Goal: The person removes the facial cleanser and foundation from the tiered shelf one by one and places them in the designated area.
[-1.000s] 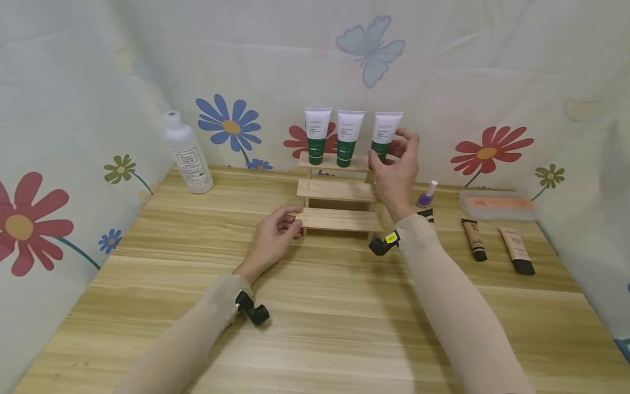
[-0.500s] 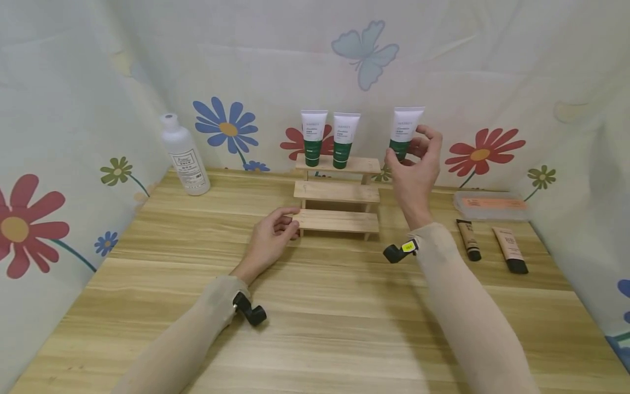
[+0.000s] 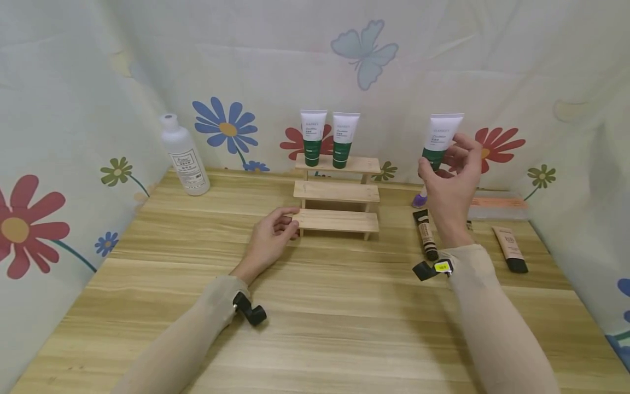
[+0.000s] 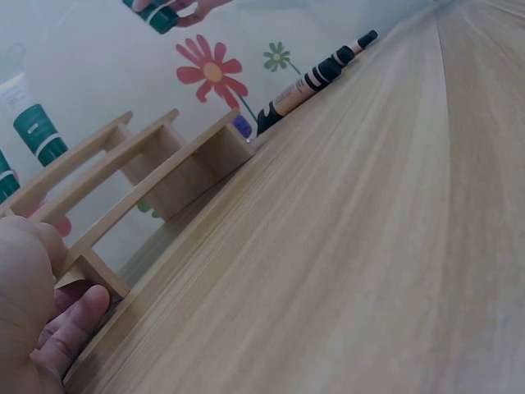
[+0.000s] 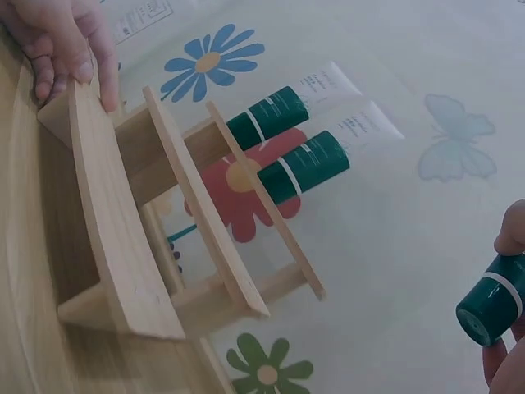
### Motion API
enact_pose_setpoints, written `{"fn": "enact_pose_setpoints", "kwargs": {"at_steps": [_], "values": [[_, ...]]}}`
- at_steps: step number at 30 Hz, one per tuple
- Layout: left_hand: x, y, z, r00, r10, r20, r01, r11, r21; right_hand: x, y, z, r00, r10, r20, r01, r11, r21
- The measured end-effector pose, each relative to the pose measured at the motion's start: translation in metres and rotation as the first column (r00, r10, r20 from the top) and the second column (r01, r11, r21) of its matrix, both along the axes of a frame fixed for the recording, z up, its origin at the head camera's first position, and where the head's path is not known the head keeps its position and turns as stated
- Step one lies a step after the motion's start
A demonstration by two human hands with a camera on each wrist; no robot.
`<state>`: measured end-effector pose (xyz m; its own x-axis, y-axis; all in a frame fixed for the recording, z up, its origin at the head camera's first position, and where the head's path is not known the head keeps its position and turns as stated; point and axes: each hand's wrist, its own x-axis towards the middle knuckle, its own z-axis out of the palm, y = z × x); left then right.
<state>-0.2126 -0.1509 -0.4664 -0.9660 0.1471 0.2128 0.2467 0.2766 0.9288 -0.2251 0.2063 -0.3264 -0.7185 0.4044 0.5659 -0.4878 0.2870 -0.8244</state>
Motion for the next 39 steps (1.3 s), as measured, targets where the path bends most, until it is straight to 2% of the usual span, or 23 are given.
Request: {"fn": "enact_pose_setpoints", "kwargs": {"at_steps": [3, 8, 15, 21, 30, 34, 39], "values": [[0.000, 0.001, 0.001, 1.000, 0.001, 0.004, -0.001, 1.000, 0.001, 0.002, 0.018, -0.009, 0.999, -0.027, 0.026, 0.027, 1.000, 0.001], [0.000, -0.001, 0.000, 1.000, 0.008, 0.005, -0.008, 1.000, 0.003, 0.012, 0.035, -0.013, 0.997, -0.062, 0.048, 0.062, 0.998, 0.003], [0.001, -0.003, 0.000, 1.000, 0.010, 0.009, -0.010, 1.000, 0.008, 0.032, 0.060, -0.018, 0.989, -0.130, 0.066, 0.126, 0.990, 0.061], [0.000, -0.002, -0.003, 1.000, 0.013, 0.016, -0.013, 1.000, -0.012, 0.056, 0.084, -0.019, 0.975, -0.207, 0.085, 0.202, 0.978, 0.061], [-0.001, 0.002, -0.002, 1.000, 0.008, 0.019, -0.008, 1.000, -0.017, 0.100, 0.118, -0.020, 0.930, -0.345, 0.126, 0.325, 0.933, 0.152], [-0.001, 0.002, -0.001, 1.000, 0.008, 0.018, -0.008, 1.000, -0.018, 0.113, 0.137, -0.033, 0.913, -0.376, 0.162, 0.346, 0.920, 0.184], [-0.001, 0.002, 0.000, 1.000, 0.011, 0.015, -0.010, 1.000, -0.018, 0.127, 0.167, -0.056, 0.911, -0.352, 0.215, 0.307, 0.927, 0.216]]}}
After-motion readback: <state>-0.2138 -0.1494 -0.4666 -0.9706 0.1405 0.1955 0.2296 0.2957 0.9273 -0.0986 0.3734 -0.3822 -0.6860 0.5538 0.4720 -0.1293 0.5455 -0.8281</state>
